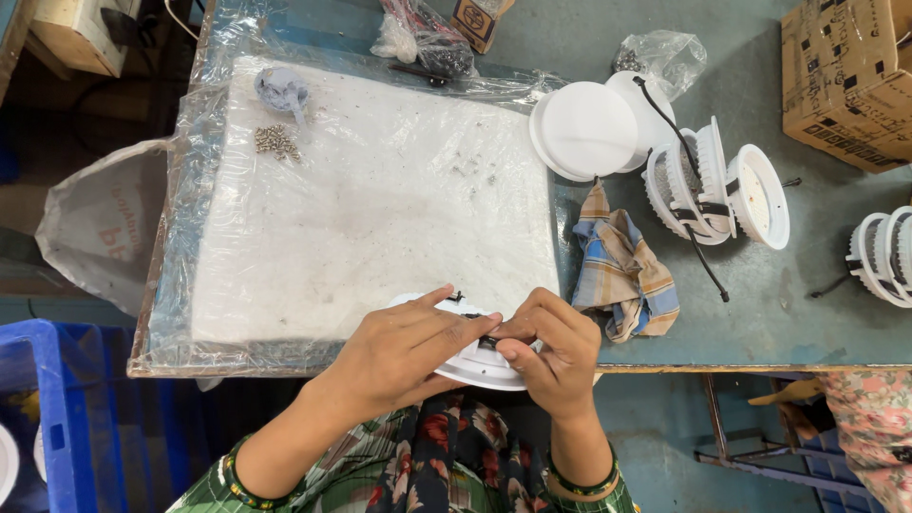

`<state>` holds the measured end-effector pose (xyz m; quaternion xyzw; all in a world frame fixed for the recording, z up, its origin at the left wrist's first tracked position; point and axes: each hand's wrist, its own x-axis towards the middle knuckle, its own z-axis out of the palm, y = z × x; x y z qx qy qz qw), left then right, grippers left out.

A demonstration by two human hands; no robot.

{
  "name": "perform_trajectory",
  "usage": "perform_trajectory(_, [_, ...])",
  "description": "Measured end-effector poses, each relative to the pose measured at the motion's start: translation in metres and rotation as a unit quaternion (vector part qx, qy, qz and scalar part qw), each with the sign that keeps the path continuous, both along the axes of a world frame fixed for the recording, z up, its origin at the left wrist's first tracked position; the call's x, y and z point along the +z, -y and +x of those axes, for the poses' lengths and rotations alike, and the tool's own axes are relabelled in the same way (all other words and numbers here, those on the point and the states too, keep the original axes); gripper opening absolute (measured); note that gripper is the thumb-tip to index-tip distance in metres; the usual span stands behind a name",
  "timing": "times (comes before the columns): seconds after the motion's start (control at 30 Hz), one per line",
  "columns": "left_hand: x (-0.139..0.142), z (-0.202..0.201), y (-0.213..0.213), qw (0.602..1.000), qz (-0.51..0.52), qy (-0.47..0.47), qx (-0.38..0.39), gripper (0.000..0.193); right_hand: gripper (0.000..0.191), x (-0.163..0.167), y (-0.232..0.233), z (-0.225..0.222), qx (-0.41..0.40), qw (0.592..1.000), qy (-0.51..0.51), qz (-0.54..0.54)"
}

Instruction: The person assembles round LED panel light fixtures at a workbench. They attach black mounting clips to the back of each fixture housing, drive screws with an electric screwdriver, wipe the LED panel with a cloth, fit the diffuser cover onto the housing, and stack the finished fixtures on the table.

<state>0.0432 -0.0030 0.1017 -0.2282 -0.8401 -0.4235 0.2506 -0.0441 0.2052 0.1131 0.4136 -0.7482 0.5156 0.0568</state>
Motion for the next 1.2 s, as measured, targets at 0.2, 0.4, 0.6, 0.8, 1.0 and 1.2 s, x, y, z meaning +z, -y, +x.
perform_trajectory(0.2, [0.003, 0.0, 0.001, 1.0, 0.004, 0.0, -0.004, 0.073, 0.035, -0.001, 0.0, -0.001, 0.004, 1.0, 0.006, -0.007])
perform_trajectory(0.4, [0.002, -0.003, -0.005, 1.0, -0.002, 0.006, -0.005, 0.072, 0.038, -0.006, -0.007, -0.004, -0.004, 1.0, 0.001, -0.012])
perform_trajectory(0.6, [0.001, -0.003, -0.007, 1.0, -0.002, 0.001, -0.008, 0.073, 0.039, -0.008, -0.009, -0.005, -0.001, 1.0, 0.002, -0.013])
perform_trajectory(0.8, [-0.001, -0.003, -0.007, 1.0, -0.001, 0.004, -0.014, 0.073, 0.036, -0.008, -0.01, -0.005, -0.001, 1.0, 0.003, -0.013])
perform_trajectory(1.0, [-0.005, -0.005, -0.007, 0.999, 0.002, 0.006, -0.036, 0.072, 0.032, -0.007, -0.013, -0.004, 0.002, 1.0, 0.013, -0.008])
perform_trajectory(1.2, [-0.008, -0.006, -0.007, 0.999, -0.004, 0.013, -0.042, 0.074, 0.032, -0.007, -0.012, -0.004, 0.003, 1.0, 0.004, -0.007])
